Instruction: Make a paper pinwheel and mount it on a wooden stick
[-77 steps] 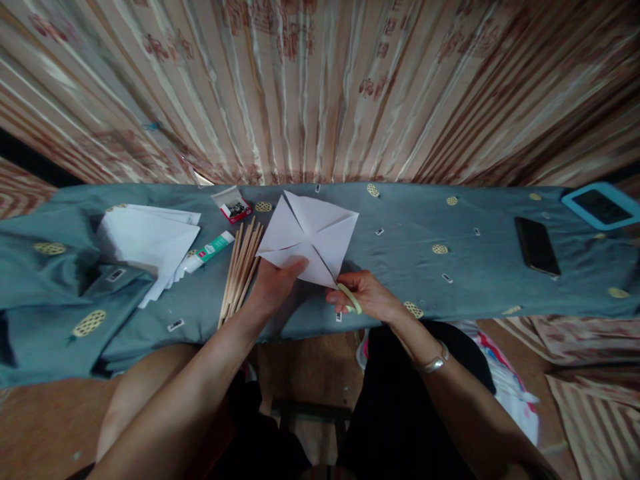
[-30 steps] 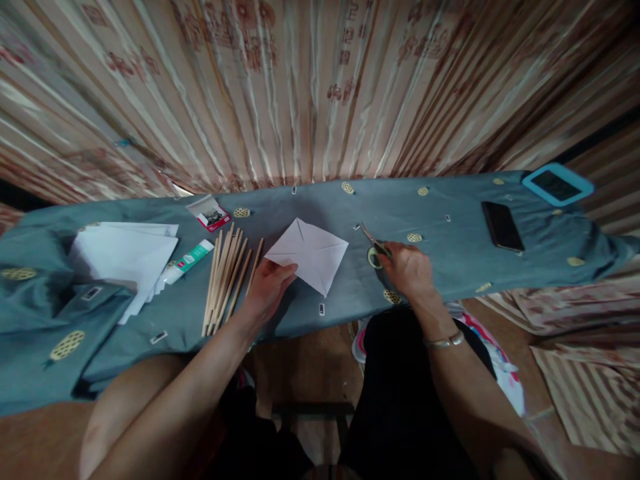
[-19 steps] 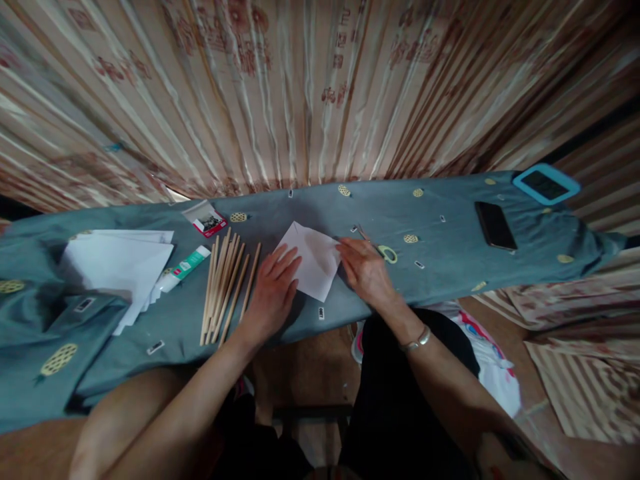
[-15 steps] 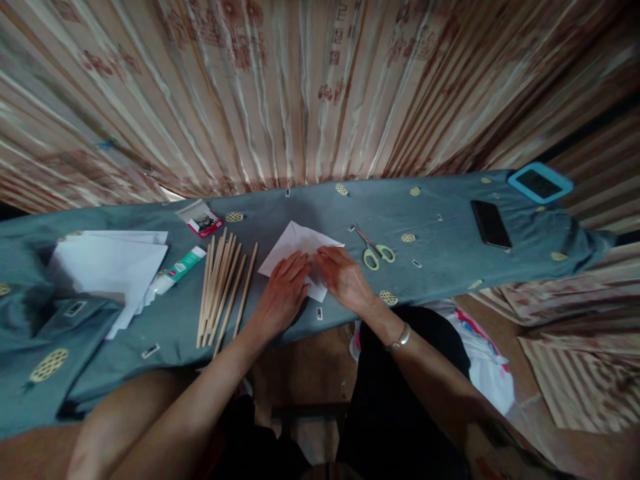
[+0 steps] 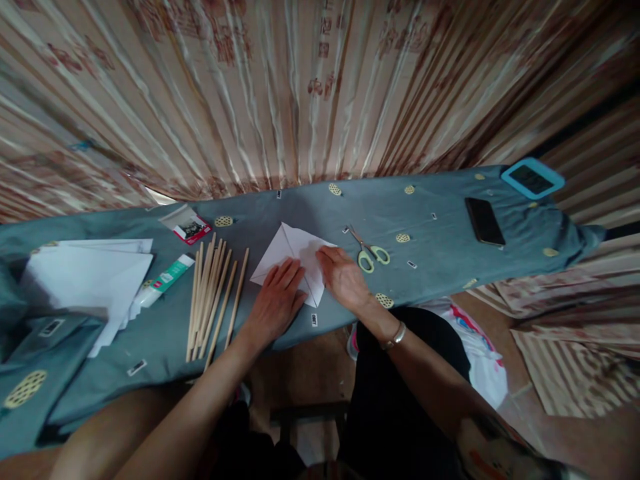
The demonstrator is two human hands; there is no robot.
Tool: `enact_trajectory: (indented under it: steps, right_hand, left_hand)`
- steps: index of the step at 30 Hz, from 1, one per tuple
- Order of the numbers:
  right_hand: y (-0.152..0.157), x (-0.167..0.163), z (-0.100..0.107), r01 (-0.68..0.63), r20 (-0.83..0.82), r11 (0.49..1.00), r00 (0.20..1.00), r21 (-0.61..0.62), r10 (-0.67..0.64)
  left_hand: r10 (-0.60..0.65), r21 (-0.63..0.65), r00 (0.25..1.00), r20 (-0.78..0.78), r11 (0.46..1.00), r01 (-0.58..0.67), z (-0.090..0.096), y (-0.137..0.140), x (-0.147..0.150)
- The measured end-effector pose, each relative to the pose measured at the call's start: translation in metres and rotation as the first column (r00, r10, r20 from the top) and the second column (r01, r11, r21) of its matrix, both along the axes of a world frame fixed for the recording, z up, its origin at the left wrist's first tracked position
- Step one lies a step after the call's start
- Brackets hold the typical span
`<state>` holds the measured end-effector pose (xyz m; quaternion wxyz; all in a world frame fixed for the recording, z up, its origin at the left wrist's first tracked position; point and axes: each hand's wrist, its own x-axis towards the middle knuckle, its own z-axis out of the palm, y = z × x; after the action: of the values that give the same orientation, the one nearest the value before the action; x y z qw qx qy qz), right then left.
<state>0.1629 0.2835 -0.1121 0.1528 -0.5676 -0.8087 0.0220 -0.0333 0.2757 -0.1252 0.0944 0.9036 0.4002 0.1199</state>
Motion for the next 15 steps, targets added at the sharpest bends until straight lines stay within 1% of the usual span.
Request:
enact_trajectory:
  steps: [7,10,12,15]
  right_hand:
    - [0.006,0.018,0.001,0.170,0.037,0.984,0.984,0.042,-0.172]
    - [0.007,0.022,0.006,0.205,0.014,0.976,0.978,0.067,-0.206]
    - [0.008,0.018,0.010,0.157,-0.023,0.982,0.988,0.104,-0.156]
    - [0.009,0.001,0.013,-0.037,-0.088,0.994,0.995,0.106,0.046]
  left_hand:
    - [0.004,0.005,1.000,-0.015,1.000,-0.004,0.002,-0.001,0.001]
    - [0.018,0.019,1.000,-0.009,1.000,-0.018,0.001,-0.002,0.002]
    - [0.026,0.023,1.000,-0.001,0.999,-0.026,0.000,-0.003,0.003]
    - [0.029,0.010,1.000,0.005,1.000,-0.029,0.000,-0.003,0.004]
